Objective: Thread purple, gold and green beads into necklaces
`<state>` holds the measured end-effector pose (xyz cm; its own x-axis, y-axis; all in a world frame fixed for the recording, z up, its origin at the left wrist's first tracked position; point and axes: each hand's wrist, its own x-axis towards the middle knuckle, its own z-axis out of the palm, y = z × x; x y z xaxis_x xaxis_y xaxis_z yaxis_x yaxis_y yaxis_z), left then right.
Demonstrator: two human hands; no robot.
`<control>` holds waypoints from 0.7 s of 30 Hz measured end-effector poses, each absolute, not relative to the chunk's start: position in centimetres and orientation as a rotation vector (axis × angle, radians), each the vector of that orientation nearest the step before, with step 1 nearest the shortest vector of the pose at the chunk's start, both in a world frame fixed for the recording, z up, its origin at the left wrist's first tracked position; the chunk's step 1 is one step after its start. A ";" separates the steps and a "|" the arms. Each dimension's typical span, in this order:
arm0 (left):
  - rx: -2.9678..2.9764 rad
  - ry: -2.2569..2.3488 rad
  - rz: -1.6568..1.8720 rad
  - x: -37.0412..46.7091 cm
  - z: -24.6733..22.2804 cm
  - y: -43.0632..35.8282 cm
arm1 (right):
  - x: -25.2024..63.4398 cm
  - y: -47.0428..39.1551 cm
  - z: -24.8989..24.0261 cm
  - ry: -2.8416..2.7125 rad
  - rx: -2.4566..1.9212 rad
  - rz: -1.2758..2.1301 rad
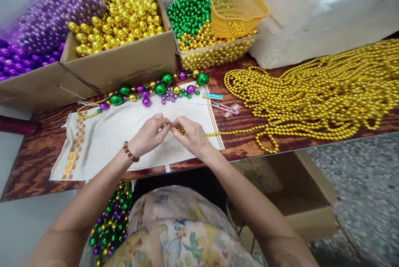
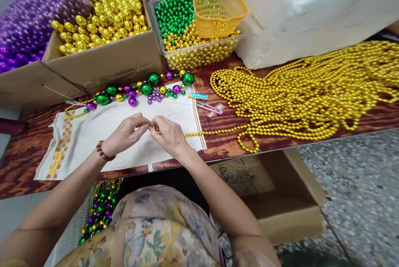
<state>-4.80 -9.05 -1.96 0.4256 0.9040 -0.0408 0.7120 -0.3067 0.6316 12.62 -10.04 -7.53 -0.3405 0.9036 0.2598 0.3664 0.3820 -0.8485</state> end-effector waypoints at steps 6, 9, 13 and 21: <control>1.944 1.230 0.085 -6.0 -0.7 -7.8 | 13.7 -10.2 -7.7 -1.954 -0.957 0.978; 1.617 1.170 0.068 -6.5 -0.5 -8.1 | 14.9 -10.5 -8.1 -2.100 -0.880 0.998; 1.118 1.211 0.131 -6.8 -0.3 -9.4 | 17.7 -11.5 -9.1 -2.364 -1.034 0.704; 0.828 1.175 0.188 -7.0 -0.5 -12.0 | 26.3 -12.4 -10.1 -2.542 -1.502 0.222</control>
<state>-7.04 -11.97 -0.47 0.4079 0.5356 -0.7394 0.2785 0.6983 0.6594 26.28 -12.39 -10.08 -0.4733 0.8773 0.0790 0.8504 0.4785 -0.2186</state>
